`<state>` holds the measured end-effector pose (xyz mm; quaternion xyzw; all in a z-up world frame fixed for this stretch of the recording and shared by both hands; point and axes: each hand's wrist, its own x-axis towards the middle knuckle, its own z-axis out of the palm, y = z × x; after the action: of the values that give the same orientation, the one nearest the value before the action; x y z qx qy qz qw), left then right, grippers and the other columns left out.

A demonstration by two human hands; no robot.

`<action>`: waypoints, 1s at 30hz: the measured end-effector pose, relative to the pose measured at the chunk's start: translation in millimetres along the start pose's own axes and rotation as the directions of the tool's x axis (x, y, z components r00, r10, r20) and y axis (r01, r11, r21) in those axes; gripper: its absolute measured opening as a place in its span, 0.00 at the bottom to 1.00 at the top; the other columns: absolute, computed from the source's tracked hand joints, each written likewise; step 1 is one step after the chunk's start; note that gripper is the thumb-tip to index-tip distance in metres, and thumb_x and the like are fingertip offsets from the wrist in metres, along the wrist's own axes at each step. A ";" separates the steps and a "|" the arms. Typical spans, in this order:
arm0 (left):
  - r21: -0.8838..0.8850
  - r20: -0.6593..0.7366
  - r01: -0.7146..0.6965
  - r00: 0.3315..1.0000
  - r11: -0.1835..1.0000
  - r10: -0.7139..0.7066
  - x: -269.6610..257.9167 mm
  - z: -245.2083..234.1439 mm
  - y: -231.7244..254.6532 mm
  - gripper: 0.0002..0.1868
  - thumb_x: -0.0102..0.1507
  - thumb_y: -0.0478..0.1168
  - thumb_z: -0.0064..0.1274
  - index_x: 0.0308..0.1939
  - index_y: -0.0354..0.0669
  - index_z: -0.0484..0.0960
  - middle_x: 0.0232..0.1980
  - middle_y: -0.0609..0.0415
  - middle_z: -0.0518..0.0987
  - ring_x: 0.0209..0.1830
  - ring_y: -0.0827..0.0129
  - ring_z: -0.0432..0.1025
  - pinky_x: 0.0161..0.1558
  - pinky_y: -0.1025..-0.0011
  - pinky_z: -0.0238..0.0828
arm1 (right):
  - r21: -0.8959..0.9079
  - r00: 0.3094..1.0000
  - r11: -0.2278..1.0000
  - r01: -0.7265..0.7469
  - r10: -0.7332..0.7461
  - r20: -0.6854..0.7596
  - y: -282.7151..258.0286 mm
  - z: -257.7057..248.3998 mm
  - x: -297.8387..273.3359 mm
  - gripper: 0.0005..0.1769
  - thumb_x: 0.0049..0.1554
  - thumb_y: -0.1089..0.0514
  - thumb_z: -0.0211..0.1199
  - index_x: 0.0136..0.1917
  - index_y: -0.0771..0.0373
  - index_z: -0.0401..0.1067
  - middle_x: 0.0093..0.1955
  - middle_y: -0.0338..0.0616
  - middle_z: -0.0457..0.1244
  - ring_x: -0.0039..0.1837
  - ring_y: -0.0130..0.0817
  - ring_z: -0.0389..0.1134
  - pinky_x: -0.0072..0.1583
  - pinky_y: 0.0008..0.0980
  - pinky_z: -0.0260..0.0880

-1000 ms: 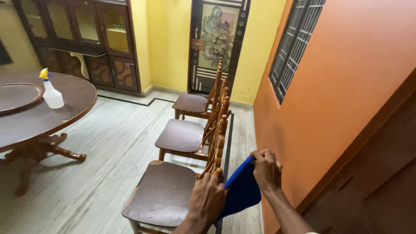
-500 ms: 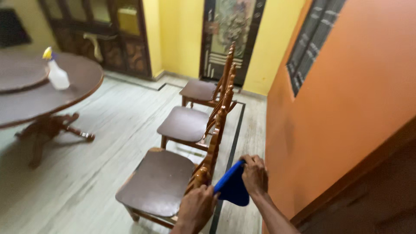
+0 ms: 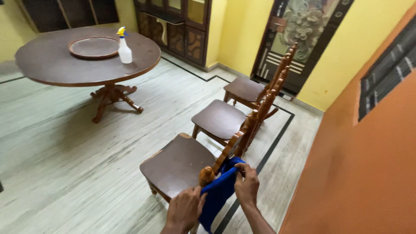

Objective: The person wipes the exterior wooden surfaces of a cabinet with a blue cloth, then applies liquid from a spray bottle to several wooden chairs and wipes them clean.

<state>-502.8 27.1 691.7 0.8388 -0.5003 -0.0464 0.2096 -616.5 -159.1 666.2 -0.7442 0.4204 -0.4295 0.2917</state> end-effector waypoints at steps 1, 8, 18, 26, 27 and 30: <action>-0.005 -0.014 0.018 1.000 1.000 -0.018 -2.1 -0.5 -1.9 0.16 0.68 0.52 0.49 0.41 0.44 0.77 0.40 0.48 0.81 0.42 0.55 0.79 0.43 0.59 0.78 | 0.021 1.000 1.000 -0.017 0.017 0.002 -0.9 4.4 -3.5 0.14 0.56 0.67 0.62 0.54 0.56 0.76 0.52 0.46 0.67 0.54 0.42 0.74 0.58 0.38 0.73; -0.141 -0.096 0.114 0.987 0.983 -0.128 -8.2 2.2 -13.2 0.17 0.66 0.48 0.53 0.55 0.47 0.77 0.44 0.49 0.79 0.45 0.56 0.78 0.44 0.60 0.77 | 0.067 0.982 0.980 -0.187 0.188 -0.006 -21.9 29.9 -16.9 0.13 0.58 0.64 0.62 0.56 0.55 0.75 0.57 0.47 0.66 0.58 0.40 0.72 0.60 0.37 0.71; -0.178 -0.278 0.173 0.936 0.969 -0.218 -15.3 -12.7 13.6 0.13 0.61 0.44 0.58 0.48 0.47 0.82 0.50 0.52 0.74 0.51 0.57 0.70 0.49 0.60 0.70 | 0.411 0.932 0.847 -0.336 0.363 0.014 -19.6 62.1 -23.3 0.16 0.60 0.63 0.61 0.61 0.57 0.69 0.59 0.46 0.67 0.61 0.36 0.69 0.62 0.35 0.68; -0.153 -0.485 0.188 0.841 0.970 -0.239 1.5 5.3 56.1 0.12 0.58 0.42 0.60 0.44 0.44 0.82 0.45 0.53 0.73 0.51 0.56 0.70 0.50 0.57 0.64 | 0.482 0.888 0.761 -0.434 0.452 0.086 7.7 58.8 -4.8 0.32 0.55 0.56 0.68 0.71 0.62 0.65 0.71 0.49 0.62 0.71 0.40 0.65 0.69 0.36 0.64; -0.131 -0.526 0.159 0.825 0.979 -0.205 9.6 11.1 53.8 0.12 0.58 0.42 0.60 0.43 0.44 0.82 0.45 0.53 0.74 0.51 0.56 0.70 0.50 0.56 0.65 | 0.442 0.897 0.790 -0.425 0.435 0.085 8.9 61.1 -1.8 0.32 0.57 0.53 0.67 0.72 0.61 0.66 0.72 0.50 0.62 0.72 0.41 0.64 0.70 0.37 0.63; -0.009 -0.593 0.099 0.801 0.995 -0.085 15.6 29.6 47.6 0.11 0.58 0.46 0.63 0.41 0.48 0.83 0.44 0.56 0.75 0.48 0.59 0.70 0.47 0.56 0.65 | 0.356 0.944 0.878 -0.320 0.325 0.045 12.8 74.2 -1.7 0.34 0.59 0.47 0.63 0.76 0.56 0.63 0.75 0.53 0.59 0.76 0.46 0.60 0.74 0.40 0.58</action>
<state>-542.6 -14.9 685.8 0.8369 -0.3692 0.2129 0.3433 -556.1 -158.2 621.2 -0.5944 0.4551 -0.4503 0.4865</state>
